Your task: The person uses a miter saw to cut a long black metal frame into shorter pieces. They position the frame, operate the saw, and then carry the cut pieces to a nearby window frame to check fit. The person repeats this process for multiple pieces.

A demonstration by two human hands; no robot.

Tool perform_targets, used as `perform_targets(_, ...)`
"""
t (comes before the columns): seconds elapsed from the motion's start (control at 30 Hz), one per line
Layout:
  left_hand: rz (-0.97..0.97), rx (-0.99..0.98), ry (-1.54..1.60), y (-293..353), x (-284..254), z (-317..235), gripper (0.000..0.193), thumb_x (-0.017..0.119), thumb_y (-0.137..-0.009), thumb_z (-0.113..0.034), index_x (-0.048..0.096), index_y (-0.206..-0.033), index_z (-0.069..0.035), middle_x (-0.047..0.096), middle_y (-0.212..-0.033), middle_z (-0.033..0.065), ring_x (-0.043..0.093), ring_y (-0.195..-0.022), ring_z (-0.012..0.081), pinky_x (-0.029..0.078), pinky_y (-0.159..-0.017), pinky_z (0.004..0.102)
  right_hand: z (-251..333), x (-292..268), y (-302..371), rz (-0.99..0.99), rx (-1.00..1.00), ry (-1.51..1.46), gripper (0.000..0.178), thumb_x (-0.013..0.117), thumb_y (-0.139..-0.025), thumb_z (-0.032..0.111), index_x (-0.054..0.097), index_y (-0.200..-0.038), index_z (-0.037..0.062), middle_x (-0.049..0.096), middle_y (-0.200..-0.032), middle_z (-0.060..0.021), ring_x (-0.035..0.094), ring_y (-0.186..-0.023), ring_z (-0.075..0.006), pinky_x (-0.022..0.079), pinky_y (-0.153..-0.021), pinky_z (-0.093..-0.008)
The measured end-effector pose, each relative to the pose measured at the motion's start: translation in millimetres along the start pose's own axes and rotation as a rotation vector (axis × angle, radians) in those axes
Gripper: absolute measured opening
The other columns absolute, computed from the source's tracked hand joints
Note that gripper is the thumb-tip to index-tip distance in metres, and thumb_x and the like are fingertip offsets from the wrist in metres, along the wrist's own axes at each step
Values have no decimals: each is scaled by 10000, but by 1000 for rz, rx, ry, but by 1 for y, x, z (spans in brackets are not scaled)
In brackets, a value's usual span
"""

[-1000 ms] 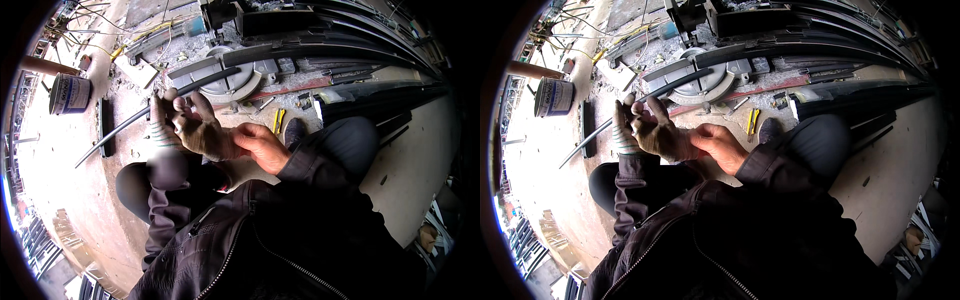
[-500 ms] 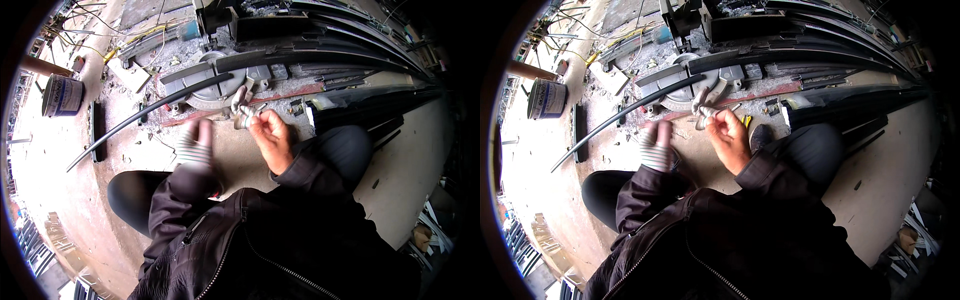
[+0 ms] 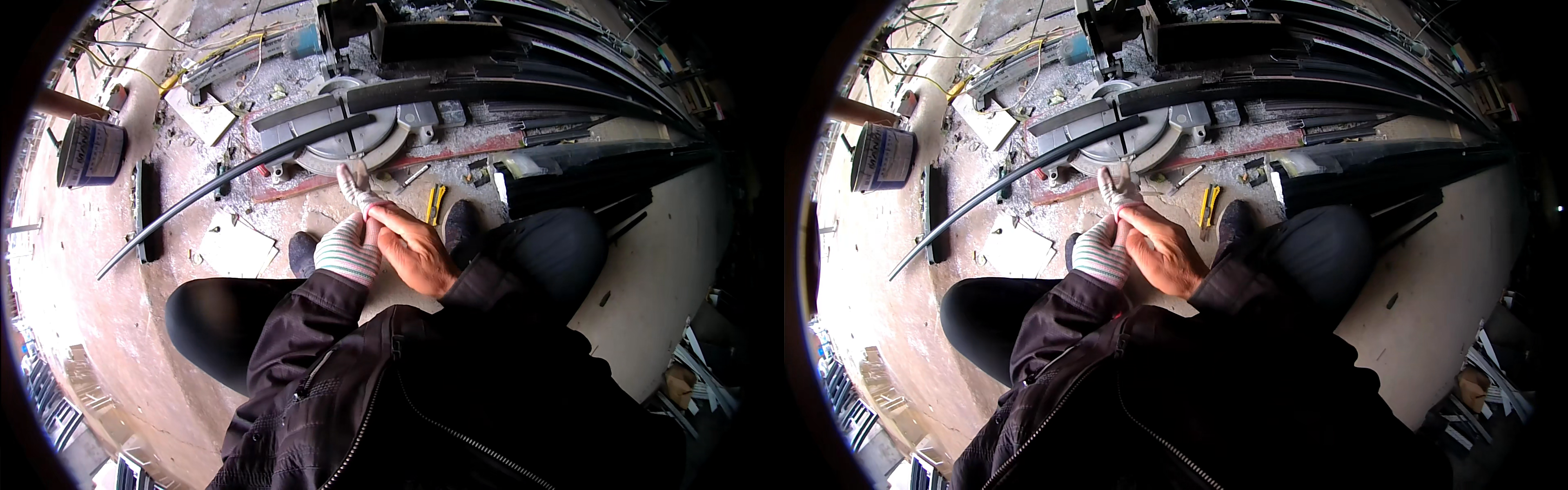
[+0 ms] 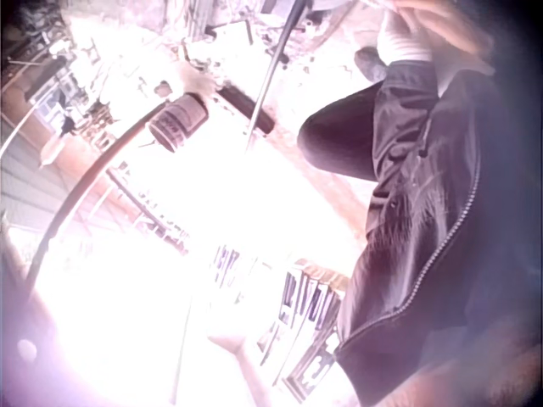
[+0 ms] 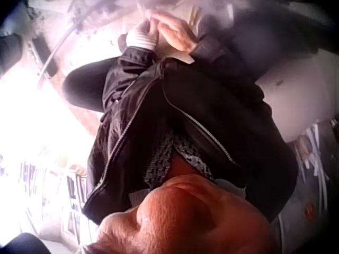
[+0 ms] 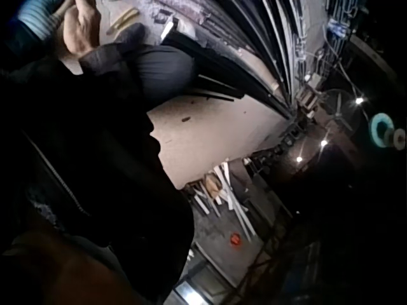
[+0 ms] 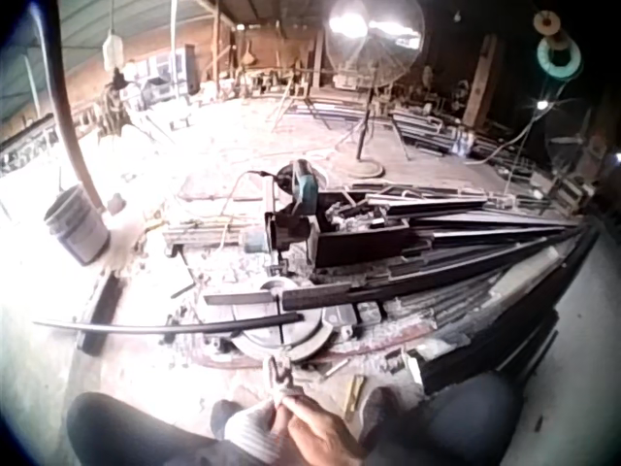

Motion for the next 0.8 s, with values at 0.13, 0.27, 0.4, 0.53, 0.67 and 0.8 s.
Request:
perform_targets(0.13, -20, 181, -352, 4, -6, -40, 225, 605, -1024, -261, 701, -967, -64, 680, -718, 159, 670, -627, 312, 500, -608, 370, -20, -9, -12, 22, 27, 59, 375, 455, -983, 30, 570, -1331, -53, 638, -1315, -209, 605, -1258, -347, 464, -1064, -374)
perform_targets(0.27, -33, 291, -393, 11, -12, -53, 209, 643, -976, -195, 628, -807, -72, 605, -680, 154, 614, -611, 377, 468, -573, 448, -45, 3, -27, 13, 163, -302, 437, 413, -1032, -7, 460, -1467, -3, 609, -1406, -127, 578, -1298, -228, 447, -1093, -342)
perform_targets(0.4, 102, 440, -363, 14, 10, -56, 177, 657, -940, -147, 631, -795, -48, 639, -740, 169, 642, -673, 386, 510, -592, 457, -16, -16, -33, -26, 298, -802, 441, 463, -1025, 4, 454, -1465, -17, 561, -1455, -95, 529, -1331, -153, 397, -1127, -290)
perform_targets(0.53, 73, 432, -461, 17, 4, -70, 200, 663, -931, -163, 618, -772, -51, 626, -720, 160, 638, -648, 386, 503, -574, 461, -25, -17, -35, -66, 158, -404, 399, 462, -1026, -15, 471, -1418, -84, 567, -1462, -143, 508, -1394, -208, 390, -1159, -307)
perform_targets(0.67, 75, 574, -446, 22, 11, -72, 211, 665, -928, -181, 615, -761, -60, 616, -698, 154, 628, -624, 387, 492, -556, 485, -44, -20, -47, -110, 62, -241, 345, 488, -1091, 160, 565, -1355, -50, 658, -1316, -129, 610, -1253, -199, 471, -1049, -292)
perform_targets(0.8, 206, 542, -457, 24, 23, -58, 200, 632, -959, -223, 623, -828, -72, 620, -710, 157, 630, -643, 395, 501, -577, 485, -64, -16, -63, -174, 266, -284, 422, 508, -1105, 342, 621, -1344, 14, 670, -1231, -40, 602, -1125, -128, 472, -990, -275)
Point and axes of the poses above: each hand's wrist, its own y-axis away from the middle knuckle, its own x-axis out of the palm, z = x × y, the point moved 5 cm from there along -y, towards the middle knuckle
